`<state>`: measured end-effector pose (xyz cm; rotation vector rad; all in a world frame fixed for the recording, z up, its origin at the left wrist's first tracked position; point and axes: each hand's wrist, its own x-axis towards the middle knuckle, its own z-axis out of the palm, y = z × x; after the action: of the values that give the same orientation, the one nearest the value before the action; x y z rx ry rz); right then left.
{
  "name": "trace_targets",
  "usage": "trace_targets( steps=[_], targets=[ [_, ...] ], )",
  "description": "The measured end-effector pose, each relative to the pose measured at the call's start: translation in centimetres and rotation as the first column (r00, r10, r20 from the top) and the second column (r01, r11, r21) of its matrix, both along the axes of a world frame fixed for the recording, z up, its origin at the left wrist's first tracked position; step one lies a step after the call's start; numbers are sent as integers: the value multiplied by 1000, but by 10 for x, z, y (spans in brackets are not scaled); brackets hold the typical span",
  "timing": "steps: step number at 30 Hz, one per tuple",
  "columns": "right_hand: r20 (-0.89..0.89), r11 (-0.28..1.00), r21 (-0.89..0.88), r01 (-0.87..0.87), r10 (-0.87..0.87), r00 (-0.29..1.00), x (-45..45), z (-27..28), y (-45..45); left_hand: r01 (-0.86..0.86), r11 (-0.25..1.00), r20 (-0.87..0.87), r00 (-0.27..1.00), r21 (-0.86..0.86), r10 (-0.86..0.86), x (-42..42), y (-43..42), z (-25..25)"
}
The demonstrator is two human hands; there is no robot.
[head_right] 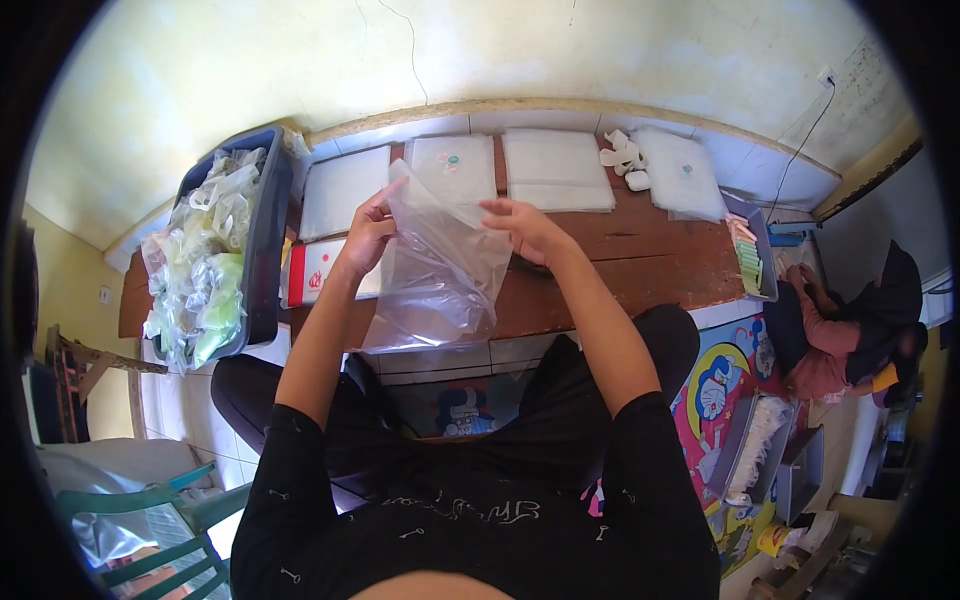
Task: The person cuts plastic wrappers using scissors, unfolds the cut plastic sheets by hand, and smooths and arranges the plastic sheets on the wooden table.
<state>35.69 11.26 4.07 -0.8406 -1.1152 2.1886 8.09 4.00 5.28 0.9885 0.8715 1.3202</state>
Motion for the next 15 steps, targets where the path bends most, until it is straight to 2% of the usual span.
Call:
trace_targets(
  steps=[1, 2, 3, 4, 6, 7, 9, 11, 12, 14, 15],
  targets=[
    [2, 1000, 0, -1, 1, 1000, 3, 1, 2, -22, 999, -71, 997, -32, 20, -4, 1, -7],
    [46, 993, 82, 88, -92, 995, 7, 2, 7, -47, 997, -143, 989, -63, 38, -6, 2, -14],
    [80, 970, 169, 172, -188, 979, 8, 4, 12, -49, 997, -142, 989, -62, 40, -6, 4, -23],
    [81, 971, 170, 170, -186, 979, 7, 5, 14, -111, 987, -181, 979, -118, 89, -5, 4, -28],
    [122, 763, 577, 290, -432, 894, 4, 6, 20, -176, 969, -221, 966, -171, 137, -6, 3, -37],
    [123, 763, 578, 288, -430, 894, 0, 9, 23, -186, 961, -218, 966, -203, 141, -2, 2, -37],
    [-3, 691, 610, 388, -488, 873, -7, 12, 29, -196, 951, -214, 966, -238, 145, 6, -4, -37],
    [-28, 670, 627, 398, -491, 871, -12, 25, 33, -85, 966, -226, 974, -245, 28, 10, -6, -38],
    [-51, 649, 641, 409, -496, 867, -13, 31, 33, -86, 966, -226, 974, -244, 30, 12, -9, -40],
    [-109, 627, 643, 440, -493, 863, -18, 51, 25, 29, 983, -342, 935, -179, -90, 16, -12, -47],
    [-167, 604, 642, 471, -490, 856, -20, 61, 21, -43, 973, -377, 925, -227, -47, 21, -13, -51]
  ],
)
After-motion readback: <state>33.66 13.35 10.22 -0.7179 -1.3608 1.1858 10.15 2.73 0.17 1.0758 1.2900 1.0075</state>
